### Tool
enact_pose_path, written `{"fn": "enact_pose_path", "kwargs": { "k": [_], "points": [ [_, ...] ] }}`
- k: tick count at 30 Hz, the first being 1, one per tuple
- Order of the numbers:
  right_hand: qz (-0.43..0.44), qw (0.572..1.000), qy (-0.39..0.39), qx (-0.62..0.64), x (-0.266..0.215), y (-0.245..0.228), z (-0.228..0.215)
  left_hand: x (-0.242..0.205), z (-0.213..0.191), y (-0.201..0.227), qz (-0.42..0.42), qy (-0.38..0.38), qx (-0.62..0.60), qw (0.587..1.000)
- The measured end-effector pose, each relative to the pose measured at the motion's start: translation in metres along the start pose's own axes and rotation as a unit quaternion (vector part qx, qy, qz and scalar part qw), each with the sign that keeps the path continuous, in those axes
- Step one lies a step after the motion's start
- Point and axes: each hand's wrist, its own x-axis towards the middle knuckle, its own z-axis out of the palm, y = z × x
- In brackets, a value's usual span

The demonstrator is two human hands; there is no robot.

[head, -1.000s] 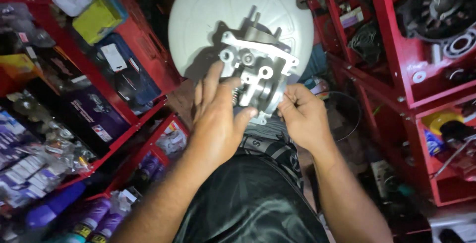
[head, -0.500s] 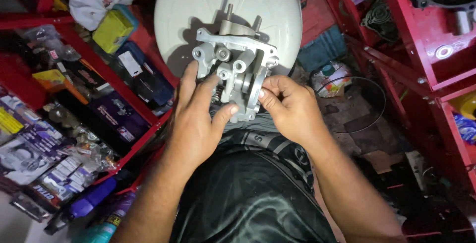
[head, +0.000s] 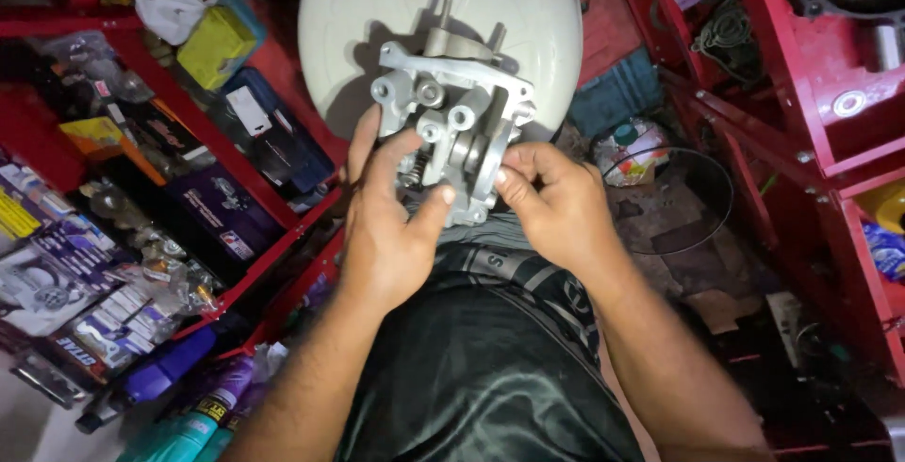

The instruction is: The person applies lubricant to a small cylindrical mechanical part using a spray can. They then pick up a larger metal assembly, possibly a brake caliper, and manipulate its internal components by hand, pressing and adjusting the parts while holding the assembly over a white bucket.

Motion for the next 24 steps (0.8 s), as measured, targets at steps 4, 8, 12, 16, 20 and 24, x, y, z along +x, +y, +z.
{"fn": "enact_pose_path", "kwargs": {
  "k": [4,8,12,16,20,24],
  "points": [
    [0.059,0.997,-0.005,0.039,0.006,-0.001,0.003,0.000,-0.004,-0.002,0.053,0.012,0.007,0.999],
    [0.112,0.992,-0.039,0.029,0.008,-0.008,-0.005,0.003,-0.014,0.013,0.017,-0.075,0.066,0.995],
    [0.093,0.995,-0.034,-0.025,0.009,-0.008,-0.007,0.006,-0.010,0.012,0.051,-0.038,0.042,0.997],
    [-0.023,0.994,0.044,-0.098,0.005,-0.003,0.002,0.004,-0.008,0.007,0.050,-0.004,0.013,0.999],
    [-0.066,0.993,0.074,-0.063,0.007,-0.007,0.010,0.005,-0.011,0.002,0.041,-0.017,0.037,0.998],
    [-0.022,0.998,0.059,-0.027,0.008,-0.006,0.010,0.007,-0.012,0.003,0.063,-0.032,0.052,0.996]
  ]
}}
